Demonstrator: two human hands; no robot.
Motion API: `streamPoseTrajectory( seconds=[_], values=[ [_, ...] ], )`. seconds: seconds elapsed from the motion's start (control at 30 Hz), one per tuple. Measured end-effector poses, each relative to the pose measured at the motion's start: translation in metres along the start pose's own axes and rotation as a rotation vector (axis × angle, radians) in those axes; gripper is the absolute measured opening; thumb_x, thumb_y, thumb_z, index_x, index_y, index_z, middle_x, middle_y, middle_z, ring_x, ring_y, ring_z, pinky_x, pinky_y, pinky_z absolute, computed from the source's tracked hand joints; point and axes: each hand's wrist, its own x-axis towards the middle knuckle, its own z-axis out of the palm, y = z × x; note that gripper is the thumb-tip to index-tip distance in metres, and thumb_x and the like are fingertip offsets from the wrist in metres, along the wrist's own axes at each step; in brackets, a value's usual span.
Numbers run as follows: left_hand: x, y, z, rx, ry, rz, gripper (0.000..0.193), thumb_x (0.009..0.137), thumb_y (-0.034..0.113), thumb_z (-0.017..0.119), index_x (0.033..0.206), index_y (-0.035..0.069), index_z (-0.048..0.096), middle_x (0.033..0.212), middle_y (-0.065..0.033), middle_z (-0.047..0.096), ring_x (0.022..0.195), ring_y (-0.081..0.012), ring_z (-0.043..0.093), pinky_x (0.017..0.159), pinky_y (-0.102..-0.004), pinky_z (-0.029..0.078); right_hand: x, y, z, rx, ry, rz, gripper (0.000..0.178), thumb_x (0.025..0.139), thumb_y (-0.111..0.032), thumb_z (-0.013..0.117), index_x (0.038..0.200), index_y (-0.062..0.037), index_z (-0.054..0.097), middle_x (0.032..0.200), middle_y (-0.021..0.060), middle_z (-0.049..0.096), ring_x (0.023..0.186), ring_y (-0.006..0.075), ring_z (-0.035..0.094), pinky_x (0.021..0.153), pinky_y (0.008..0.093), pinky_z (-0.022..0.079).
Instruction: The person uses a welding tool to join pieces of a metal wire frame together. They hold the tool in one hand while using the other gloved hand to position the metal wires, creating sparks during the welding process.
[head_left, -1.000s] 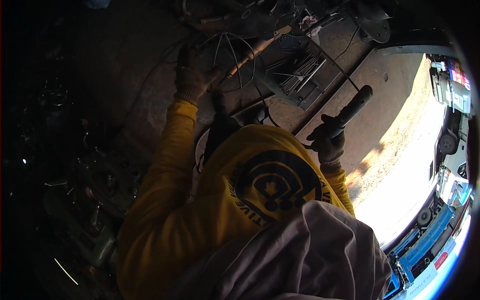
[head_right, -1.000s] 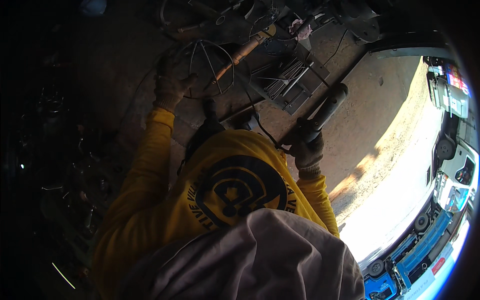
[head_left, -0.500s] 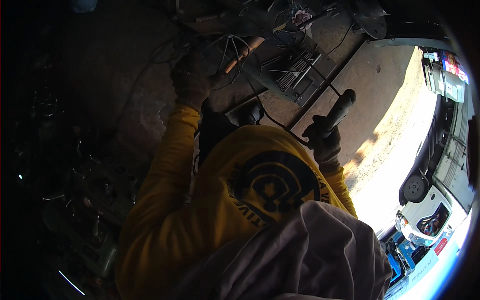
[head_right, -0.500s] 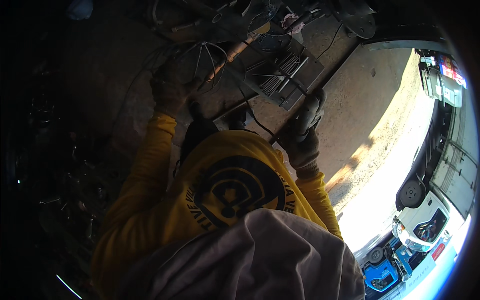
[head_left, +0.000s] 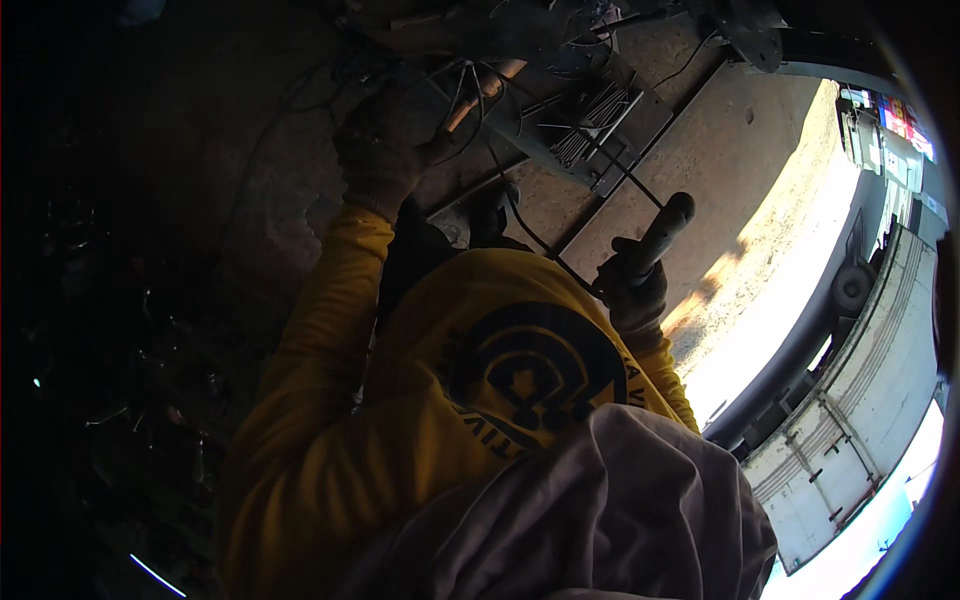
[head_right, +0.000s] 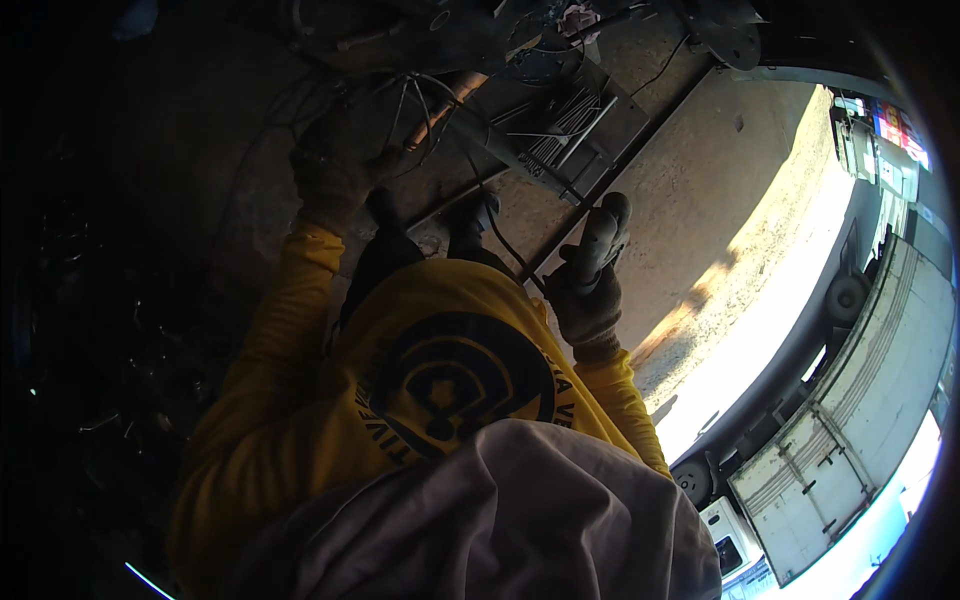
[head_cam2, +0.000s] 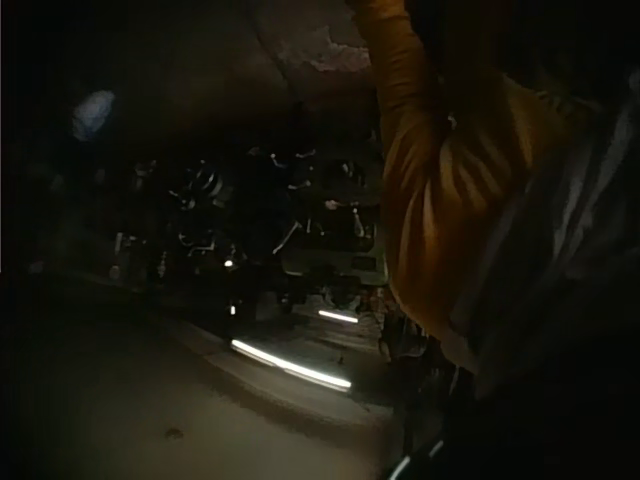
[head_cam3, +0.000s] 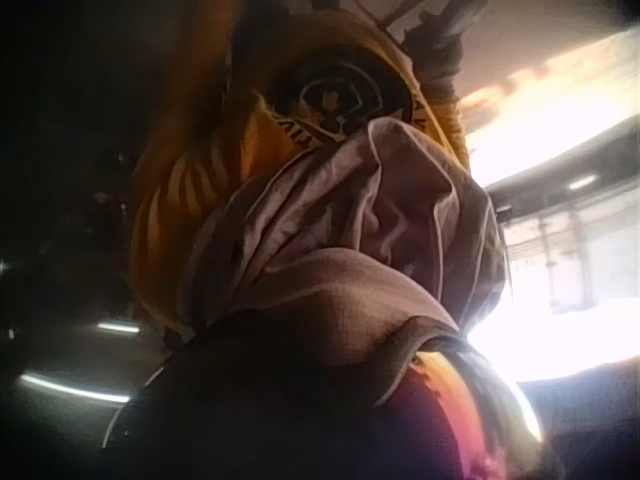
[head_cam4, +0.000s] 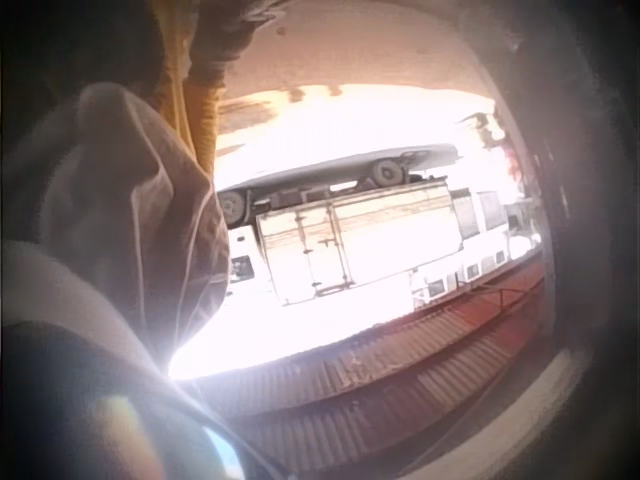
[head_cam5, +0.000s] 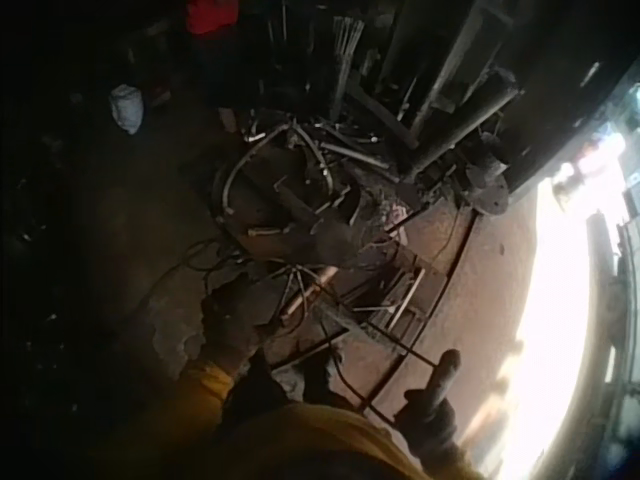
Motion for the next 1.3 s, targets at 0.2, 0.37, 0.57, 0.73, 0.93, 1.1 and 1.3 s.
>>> streamPoseTrajectory(
  seconds=[0.2, 0.37, 0.57, 0.73, 0.93, 1.1, 1.3],
  values=[
    [0.005, 0.007, -0.010, -0.155, -0.059, -0.049, 0.086, 0.066, 0.051, 0.088, 0.136, 0.011, 0.057, 0.128, -0.0086, 0.065, 0.114, -0.0244, 0.065, 0.095, -0.0378, 0.054, 0.004, -0.001, 0.006, 0.016, -0.007, 0.004, 0.038, 0.089, -0.008, 0.068, 0.124, 0.0032, 0.058, 0.078, 0.0021, 0.064, 0.061, 0.0111, 0.061, 0.057, 0.0257, 0.051],
    [0.004, 0.000, -0.003, -0.172, -0.087, -0.060, 0.090, 0.067, 0.064, 0.079, 0.138, 0.013, 0.055, 0.124, -0.0086, 0.065, 0.106, -0.0259, 0.066, 0.088, -0.0392, 0.053, 0.008, -0.018, 0.007, 0.018, -0.017, 0.072, 0.036, 0.088, -0.006, 0.068, 0.122, 0.0027, 0.059, 0.077, 0.0017, 0.063, 0.062, 0.0107, 0.061, 0.057, 0.0257, 0.051],
    [-0.004, -0.011, 0.015, -0.043, -0.058, -0.020, 0.103, 0.067, 0.081, 0.071, 0.141, 0.013, 0.050, 0.121, -0.0088, 0.064, 0.099, -0.0278, 0.067, 0.080, -0.0416, 0.053, 0.009, -0.010, 0.005, -0.026, 0.000, 0.002, 0.036, 0.088, -0.007, 0.067, 0.122, 0.0027, 0.059, 0.078, 0.0022, 0.064, 0.063, 0.0111, 0.062, 0.059, 0.0256, 0.052],
    [0.003, 0.003, -0.005, -0.109, -0.086, -0.037, 0.078, 0.070, 0.046, 0.086, 0.135, 0.013, 0.058, 0.129, -0.0079, 0.065, 0.114, -0.0259, 0.065, 0.097, -0.0383, 0.052, 0.008, -0.001, 0.002, -0.079, -0.029, -0.043, 0.037, 0.089, -0.007, 0.067, 0.123, 0.0032, 0.059, 0.080, 0.0029, 0.065, 0.067, 0.0128, 0.064, 0.061, 0.0265, 0.054],
    [0.002, 0.004, -0.009, -0.133, -0.033, -0.028, 0.080, 0.071, 0.045, 0.086, 0.137, 0.012, 0.055, 0.130, -0.0094, 0.064, 0.116, -0.0265, 0.064, 0.099, -0.0396, 0.051, 0.006, 0.003, 0.003, -0.078, -0.024, -0.052, 0.037, 0.087, -0.002, 0.065, 0.123, 0.0027, 0.058, 0.081, 0.0028, 0.064, 0.069, 0.0126, 0.063, 0.064, 0.0271, 0.054],
    [-0.002, 0.007, -0.016, -0.127, -0.005, -0.033, 0.088, 0.071, 0.048, 0.086, 0.142, 0.011, 0.048, 0.132, -0.0120, 0.063, 0.118, -0.0291, 0.063, 0.101, -0.0415, 0.050, 0.007, 0.005, 0.006, 0.124, -0.030, 0.032, 0.042, 0.083, 0.005, 0.065, 0.124, 0.0017, 0.056, 0.084, 0.0024, 0.062, 0.071, 0.0119, 0.061, 0.068, 0.0271, 0.052],
    [0.007, 0.005, -0.008, -0.135, -0.143, -0.017, 0.102, 0.072, 0.053, 0.087, 0.150, 0.010, 0.036, 0.134, -0.0161, 0.061, 0.122, -0.0356, 0.060, 0.103, -0.0452, 0.048, 0.002, -0.006, 0.007, 0.205, 0.002, 0.116, 0.045, 0.082, 0.005, 0.066, 0.125, 0.0018, 0.056, 0.085, 0.0027, 0.060, 0.073, 0.0116, 0.060, 0.069, 0.0266, 0.052]
  ],
)
